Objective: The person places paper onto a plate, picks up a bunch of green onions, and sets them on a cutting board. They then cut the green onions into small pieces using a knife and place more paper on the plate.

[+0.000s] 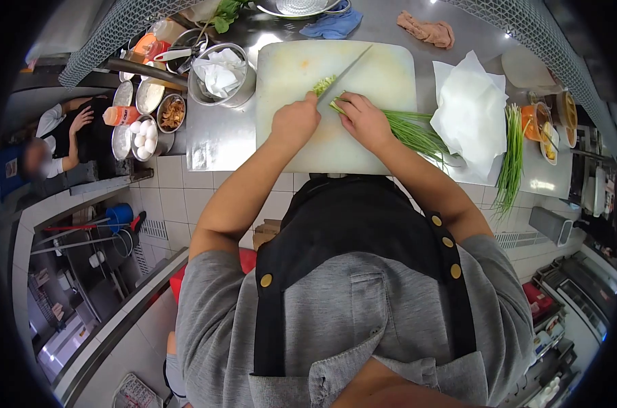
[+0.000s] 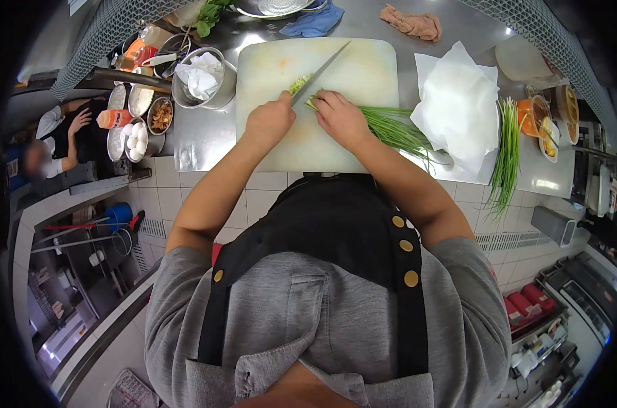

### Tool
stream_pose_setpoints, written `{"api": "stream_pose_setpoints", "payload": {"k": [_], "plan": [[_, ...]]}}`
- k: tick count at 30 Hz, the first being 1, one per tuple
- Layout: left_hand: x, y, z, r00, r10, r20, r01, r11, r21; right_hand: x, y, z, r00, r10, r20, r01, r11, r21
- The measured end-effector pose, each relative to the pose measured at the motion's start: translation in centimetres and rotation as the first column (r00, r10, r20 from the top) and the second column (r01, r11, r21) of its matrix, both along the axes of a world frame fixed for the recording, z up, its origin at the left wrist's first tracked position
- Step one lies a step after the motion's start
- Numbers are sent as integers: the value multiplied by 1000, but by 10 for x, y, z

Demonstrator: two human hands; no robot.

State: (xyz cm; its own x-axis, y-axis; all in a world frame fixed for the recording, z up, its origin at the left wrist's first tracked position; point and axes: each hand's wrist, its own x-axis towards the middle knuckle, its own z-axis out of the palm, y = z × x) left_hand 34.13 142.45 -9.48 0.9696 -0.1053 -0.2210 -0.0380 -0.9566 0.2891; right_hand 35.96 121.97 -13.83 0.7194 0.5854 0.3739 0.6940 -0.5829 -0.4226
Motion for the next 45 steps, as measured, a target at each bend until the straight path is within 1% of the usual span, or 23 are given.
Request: {"api": "stream_pose_setpoints", "payload": {"k": [2,5,8,12,14,20,22,24,26,28,29,31,34,36,37,40,41,43,44,45], "plan": [[2,9,-1,1000,27,6,-28,1000,8,2,9,1,997,-55,-52,55,998,10],[3,11,0,999,39,32,-39,999,4,4,11,-1,998,-37,-45,39,998,47],[-1,2,2,999,9,31,-9,1000,17,4,10,-2,998,-52,-45,55,995,78],[2,-3,10,1000,-24,-6,24,1000,-9,4,11,-4,995,-93,-25,95,990,106],[3,-3,15,999,-32,-13,31,999,-16,5,9,-6,999,-47,27,44,994,97],[4,-4,14,999,-42,-22,42,999,7,5,9,-6,996,-47,77,35,987,159],[6,-3,15,999,-46,-7,46,999,7,6,9,-7,996,-44,73,32,988,153],[8,-9,26,999,-51,9,51,999,12,6,9,-8,997,-38,69,28,989,148],[10,-12,31,998,-55,27,55,998,16,7,10,-8,994,-37,104,23,990,137],[12,-13,31,992,-127,1,127,991,32,7,10,-7,992,-37,119,22,992,122],[14,-14,34,992,-126,1,126,991,33,7,11,-7,990,-37,135,23,994,107],[18,-15,43,989,-120,-82,126,989,75,7,11,-7,991,-43,129,29,994,104],[20,-16,68,983,-123,-138,137,986,98,7,11,-8,993,-48,111,37,995,95],[14,-8,72,981,-137,-138,150,985,90,8,12,-4,993,-48,104,39,995,92],[11,-4,74,979,-149,-140,162,983,82,8,14,-2,994,-74,76,67,994,92],[-2,1,66,983,-124,-136,139,985,106,8,18,2,994,-104,30,101,991,83],[-3,1,59,983,-126,-137,141,984,106,9,19,2,994,-109,14,108,991,73],[-3,-2,39,984,-62,-167,81,991,110,10,20,0,993,-118,8,117,990,79],[-3,-5,28,983,-63,-170,82,991,107,9,19,-1,993,-120,3,119,989,86],[-2,-9,19,990,-62,-130,72,994,77,9,19,-2,993,-118,1,117,990,83]]}}
